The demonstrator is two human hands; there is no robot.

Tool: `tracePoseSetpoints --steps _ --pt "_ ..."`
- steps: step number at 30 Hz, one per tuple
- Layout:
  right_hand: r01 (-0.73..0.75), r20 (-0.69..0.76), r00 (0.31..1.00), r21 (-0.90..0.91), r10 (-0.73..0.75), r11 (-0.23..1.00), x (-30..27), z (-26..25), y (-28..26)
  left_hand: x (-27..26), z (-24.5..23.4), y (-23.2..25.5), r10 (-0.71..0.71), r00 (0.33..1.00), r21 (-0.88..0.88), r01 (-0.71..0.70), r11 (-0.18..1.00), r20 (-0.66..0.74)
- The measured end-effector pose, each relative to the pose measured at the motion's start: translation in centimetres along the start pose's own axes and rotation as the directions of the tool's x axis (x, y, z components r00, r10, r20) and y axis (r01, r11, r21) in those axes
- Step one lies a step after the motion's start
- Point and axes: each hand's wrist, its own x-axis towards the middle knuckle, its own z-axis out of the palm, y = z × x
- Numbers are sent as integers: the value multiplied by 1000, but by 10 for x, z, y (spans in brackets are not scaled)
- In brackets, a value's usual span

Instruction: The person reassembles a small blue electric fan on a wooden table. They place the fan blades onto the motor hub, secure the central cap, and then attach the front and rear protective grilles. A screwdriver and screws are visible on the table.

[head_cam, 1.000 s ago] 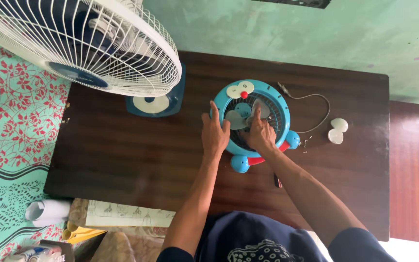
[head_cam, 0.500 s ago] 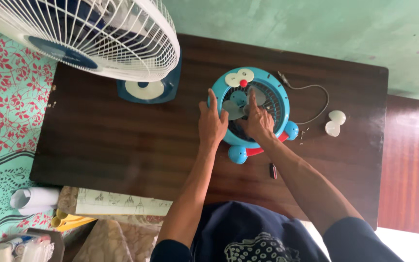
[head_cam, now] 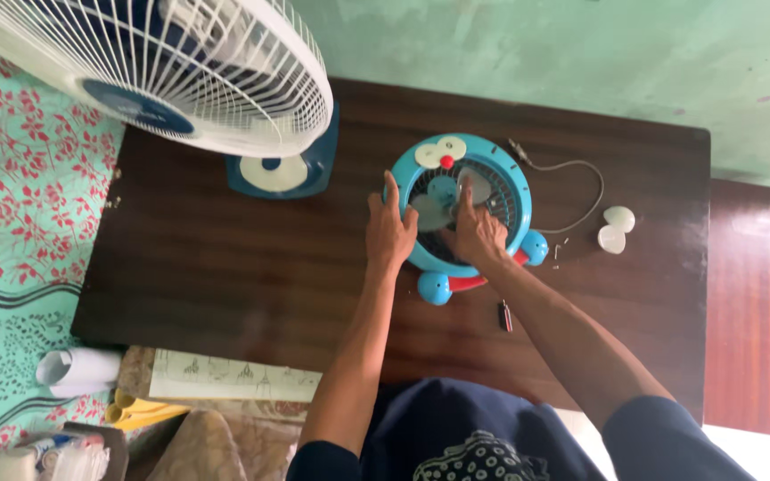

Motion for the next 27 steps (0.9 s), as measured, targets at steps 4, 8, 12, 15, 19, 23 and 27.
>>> tracePoseSetpoints --steps 4,8,12,15,19,23,27 --pt "-115 119 988 94 104 989 3 8 6 -2 7 -4 4 1000 13 -4 1000 6" --pt "-81 108 992 107 69 991 0 4 2 3 5 -3 8 1000 3 -8 1000 -23" --pt "-123 219 969 45 110 991 4 -7 8 -5 0 -3 -24 998 12 24 1000 51" --pt "-76 240 969 83 54 994 10 -9 15 10 -11 10 -15 997 32 12 999 80" --pt "-37 173 985 209 0 977 12 23 31 0 -10 24 427 871 647 -184 740 -241" --pt "-129 102 989 202 110 971 30 33 45 -2 8 35 567 818 409 -551 727 94" --pt "-193 240 956 70 171 979 39 25 41 11 29 44 292 894 459 -429 778 340"
